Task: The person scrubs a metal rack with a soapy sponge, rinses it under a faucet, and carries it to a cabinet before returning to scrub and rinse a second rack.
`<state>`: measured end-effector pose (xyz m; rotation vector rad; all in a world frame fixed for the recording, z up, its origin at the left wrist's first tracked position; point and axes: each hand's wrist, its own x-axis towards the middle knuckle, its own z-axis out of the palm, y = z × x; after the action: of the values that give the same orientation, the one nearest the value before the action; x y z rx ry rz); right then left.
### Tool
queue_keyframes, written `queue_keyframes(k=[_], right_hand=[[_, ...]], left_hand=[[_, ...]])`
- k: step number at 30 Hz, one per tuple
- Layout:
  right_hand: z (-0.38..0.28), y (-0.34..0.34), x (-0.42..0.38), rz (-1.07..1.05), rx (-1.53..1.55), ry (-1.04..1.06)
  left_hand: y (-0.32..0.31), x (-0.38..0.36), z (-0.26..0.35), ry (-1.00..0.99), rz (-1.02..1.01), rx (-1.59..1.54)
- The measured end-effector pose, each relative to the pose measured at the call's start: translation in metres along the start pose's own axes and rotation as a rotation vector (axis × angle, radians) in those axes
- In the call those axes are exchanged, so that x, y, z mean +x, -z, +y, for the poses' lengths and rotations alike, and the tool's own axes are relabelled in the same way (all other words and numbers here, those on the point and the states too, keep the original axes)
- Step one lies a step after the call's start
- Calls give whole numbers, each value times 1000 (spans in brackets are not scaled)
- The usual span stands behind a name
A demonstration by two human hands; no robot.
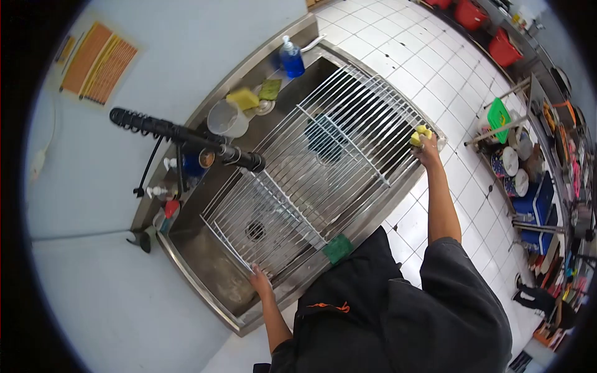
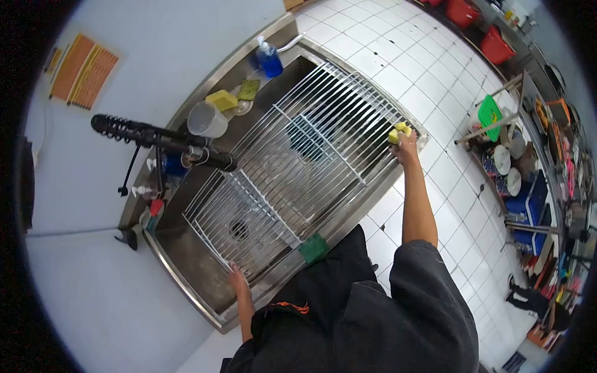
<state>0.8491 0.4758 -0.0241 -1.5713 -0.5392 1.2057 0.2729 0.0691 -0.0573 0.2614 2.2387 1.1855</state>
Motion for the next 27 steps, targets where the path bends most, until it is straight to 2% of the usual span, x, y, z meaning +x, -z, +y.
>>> queue_keyframes(k=[2,4,11,14,17,20,23,26,27], right_hand=[[-3,1,-1,-24,64,23],[-10,1,2,-18,196,31],[-74,-4,-32,-95,76,55],[-91,-6,-42,-128,23,23],[-104,-14,-72,-191,-10,28],[-105,-23,-85,-226,-15,-3],[-100,-37,-90,-274,-29,-20],[-104,-49,-96,-321,-23,-27],[-109,-52,-100,-329,-40,-27]], left_hand=[[1,3,4,13,3,-1],[-7,-16,35,-73,95,62],[17,-32,61,-339,187,322],[38,-38,65,-296,194,349],[70,-51,73,-183,115,302],[109,-39,34,-211,153,139],[111,-70,83,-90,166,-67],[133,-68,70,-101,89,-43],[135,-72,75,-27,106,-54]])
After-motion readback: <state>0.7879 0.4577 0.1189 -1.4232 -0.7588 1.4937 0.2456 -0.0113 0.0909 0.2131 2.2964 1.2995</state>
